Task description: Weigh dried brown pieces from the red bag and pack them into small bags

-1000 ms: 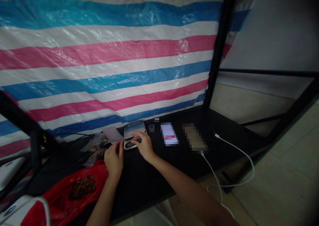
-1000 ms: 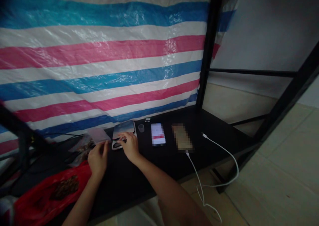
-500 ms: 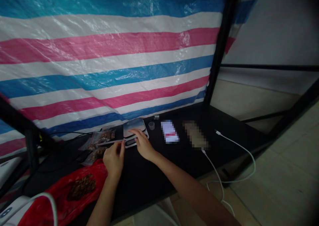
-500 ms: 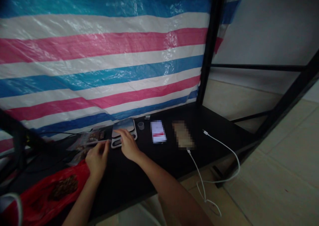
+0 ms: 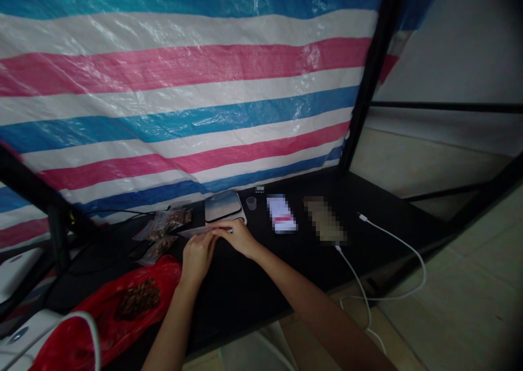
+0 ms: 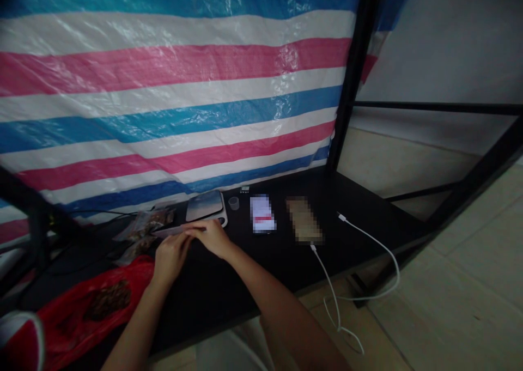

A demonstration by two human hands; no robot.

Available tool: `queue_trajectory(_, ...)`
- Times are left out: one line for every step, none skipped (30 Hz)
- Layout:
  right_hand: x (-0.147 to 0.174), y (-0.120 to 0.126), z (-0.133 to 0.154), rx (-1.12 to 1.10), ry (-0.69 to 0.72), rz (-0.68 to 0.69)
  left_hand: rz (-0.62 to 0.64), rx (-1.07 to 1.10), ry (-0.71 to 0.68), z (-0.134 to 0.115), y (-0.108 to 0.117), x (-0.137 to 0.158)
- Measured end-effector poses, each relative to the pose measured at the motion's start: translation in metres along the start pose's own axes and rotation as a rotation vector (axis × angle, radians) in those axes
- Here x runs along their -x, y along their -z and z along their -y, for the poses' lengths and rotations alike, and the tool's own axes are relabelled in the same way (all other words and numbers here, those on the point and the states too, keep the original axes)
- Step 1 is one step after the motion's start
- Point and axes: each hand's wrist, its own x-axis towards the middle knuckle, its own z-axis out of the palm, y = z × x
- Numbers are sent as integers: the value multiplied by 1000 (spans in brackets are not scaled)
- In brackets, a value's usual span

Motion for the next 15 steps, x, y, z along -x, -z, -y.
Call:
queue_trajectory(-1, 0, -2, -14, -15, -7, 16, 4, 15, 0, 0, 0)
queue_trajectory(-2, 0, -4, -33, -35, -12, 28, 9, 30, 0, 1, 0)
queue_trajectory(-2, 0, -6, -56, -58, -13, 35, 15, 42, -1, 1, -1)
queue_trajectory(-3, 0, -8, -82, -80, -8, 37, 22, 52, -1, 0, -1)
queue_trajectory(-4, 0, -11, -111, -96, 3, 35, 30, 61, -1, 0, 0)
queue_trajectory(-4, 0, -13, -137, -105, 15, 32, 40, 68, 0, -1, 0)
queue_trajectory(-5, 0, -15, -154, -104, 23, 27, 51, 74, 0, -2, 0)
queue_trajectory(-5, 0, -17, -161, -99, 27, 21, 63, 81, 0, -2, 0)
queue_trajectory(-5, 0, -18, -158, -92, 29, 14, 75, 87, 0, -2, 1)
queue_trajectory(-6, 1, -20, -151, -86, 28, 9, 91, 95, 1, -2, 1)
queue_trajectory(-6, 1, -21, -143, -81, 28, 9, 112, 103, 0, -2, 1)
queue_trajectory(-6, 2, -22, -137, -78, 27, 12, 137, 114, 0, -1, 1)
queue_trajectory(-6, 2, -22, -134, -77, 26, 22, 168, 129, -1, 0, 0)
queue_trajectory(-6, 2, -22, -131, -79, 26, 38, 204, 146, -2, 1, 0)
queue_trajectory(-6, 3, -23, -126, -79, 28, 59, 245, 164, -2, 2, -1)
